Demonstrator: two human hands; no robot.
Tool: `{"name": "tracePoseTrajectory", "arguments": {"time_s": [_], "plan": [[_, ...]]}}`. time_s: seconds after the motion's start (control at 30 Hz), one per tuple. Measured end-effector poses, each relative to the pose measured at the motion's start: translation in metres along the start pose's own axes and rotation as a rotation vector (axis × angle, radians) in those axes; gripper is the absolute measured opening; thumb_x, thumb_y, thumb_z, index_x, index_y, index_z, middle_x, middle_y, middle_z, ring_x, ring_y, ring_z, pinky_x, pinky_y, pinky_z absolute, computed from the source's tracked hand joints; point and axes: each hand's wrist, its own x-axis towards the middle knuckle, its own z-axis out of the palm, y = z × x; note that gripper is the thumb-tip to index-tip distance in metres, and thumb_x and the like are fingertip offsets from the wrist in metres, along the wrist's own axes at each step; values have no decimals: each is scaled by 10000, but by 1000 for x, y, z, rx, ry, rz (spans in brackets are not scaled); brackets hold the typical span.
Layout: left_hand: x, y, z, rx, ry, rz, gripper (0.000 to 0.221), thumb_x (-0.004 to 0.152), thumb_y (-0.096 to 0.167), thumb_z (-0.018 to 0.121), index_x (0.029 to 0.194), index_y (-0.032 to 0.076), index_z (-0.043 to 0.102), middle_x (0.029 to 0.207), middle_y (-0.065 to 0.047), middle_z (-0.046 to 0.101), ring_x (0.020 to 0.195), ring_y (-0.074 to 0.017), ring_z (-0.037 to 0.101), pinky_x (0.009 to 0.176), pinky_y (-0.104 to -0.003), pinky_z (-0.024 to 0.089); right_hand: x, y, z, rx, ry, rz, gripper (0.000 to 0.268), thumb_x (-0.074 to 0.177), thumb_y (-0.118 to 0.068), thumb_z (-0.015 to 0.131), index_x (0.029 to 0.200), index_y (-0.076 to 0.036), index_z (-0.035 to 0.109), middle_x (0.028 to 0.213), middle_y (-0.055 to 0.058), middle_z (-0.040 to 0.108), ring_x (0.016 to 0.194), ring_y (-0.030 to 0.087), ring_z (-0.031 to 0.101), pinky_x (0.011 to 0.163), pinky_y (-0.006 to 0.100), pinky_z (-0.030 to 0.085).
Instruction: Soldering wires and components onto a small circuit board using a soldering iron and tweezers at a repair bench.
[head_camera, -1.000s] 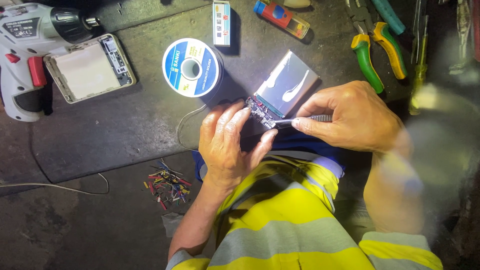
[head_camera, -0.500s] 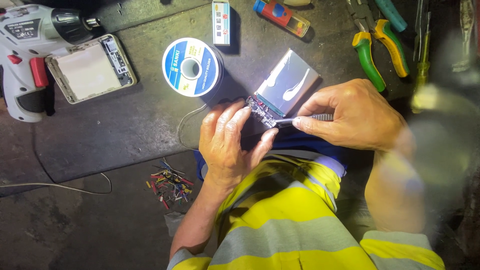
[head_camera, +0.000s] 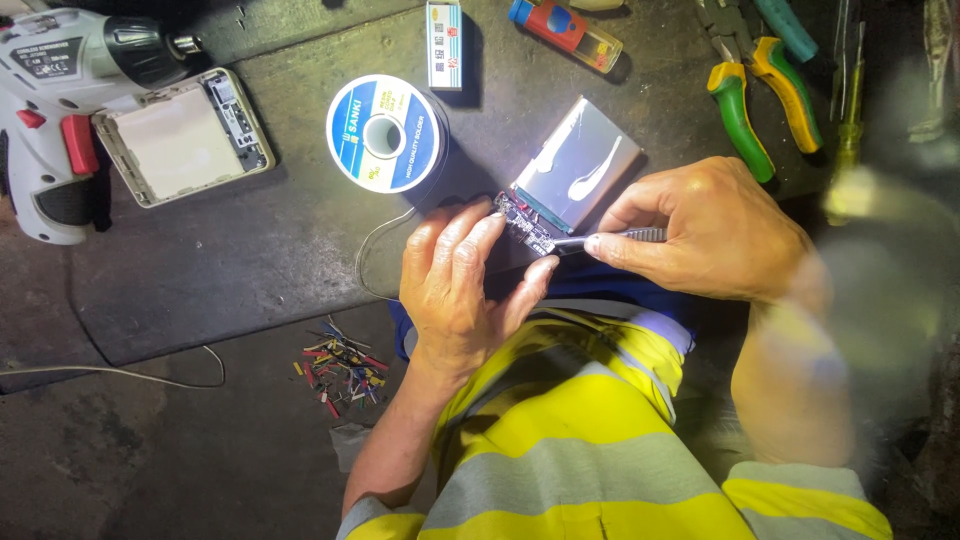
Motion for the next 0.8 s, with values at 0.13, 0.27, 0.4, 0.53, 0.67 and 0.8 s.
{"name": "tracePoseTrajectory", "arguments": {"time_s": [0.13, 0.27, 0.4, 0.53, 0.67, 0.8], "plan": [[0, 0, 0, 3, -11, -11, 467, 934, 368, 808, 1185, 28, 610, 1173, -161, 700, 1002, -357, 673, 947, -430, 528, 0, -1, 0, -10, -8, 21, 211, 829, -430, 766, 873, -241, 848, 805, -66, 822, 561, 144, 701, 665, 320, 499], [0, 0, 0, 7, -15, -8, 470, 935, 368, 810, 1188, 25, 612, 1174, -162, 697, 1009, -357, 672, 956, -431, 530, 1, 1, 1, -17, -2, 24, 212, 822, -435, 774, 870, -242, 847, 805, -64, 820, 588, 147, 714, 682, 322, 502], [-1, 0, 1, 11, -12, -5, 465, 932, 371, 808, 1173, 24, 614, 1175, -165, 699, 999, -356, 680, 943, -436, 524, 0, -2, 1, -22, 5, 36, 205, 828, -442, 765, 854, -256, 847, 791, -78, 815, 512, 157, 683, 655, 328, 489], [-2, 0, 2, 17, -14, -19, 470, 928, 379, 812, 1179, 34, 615, 1178, -155, 700, 1005, -351, 676, 954, -431, 523, 0, -1, 2, -10, 20, 6, 222, 830, -448, 768, 860, -243, 847, 797, -70, 817, 548, 147, 698, 661, 321, 498], [-1, 1, 1, 17, -13, -12, 464, 928, 373, 813, 1176, 33, 619, 1177, -156, 700, 1001, -353, 683, 944, -434, 529, 0, 1, 4, -24, 33, 1, 226, 822, -449, 768, 858, -241, 848, 808, -72, 817, 582, 147, 712, 676, 322, 503], [0, 1, 1, 18, -16, -23, 457, 925, 373, 815, 1172, 40, 623, 1179, -145, 698, 1008, -351, 675, 950, -429, 531, 0, 1, 4, -9, 39, -19, 220, 825, -432, 776, 852, -225, 844, 794, -70, 813, 599, 138, 715, 662, 316, 502]]}}
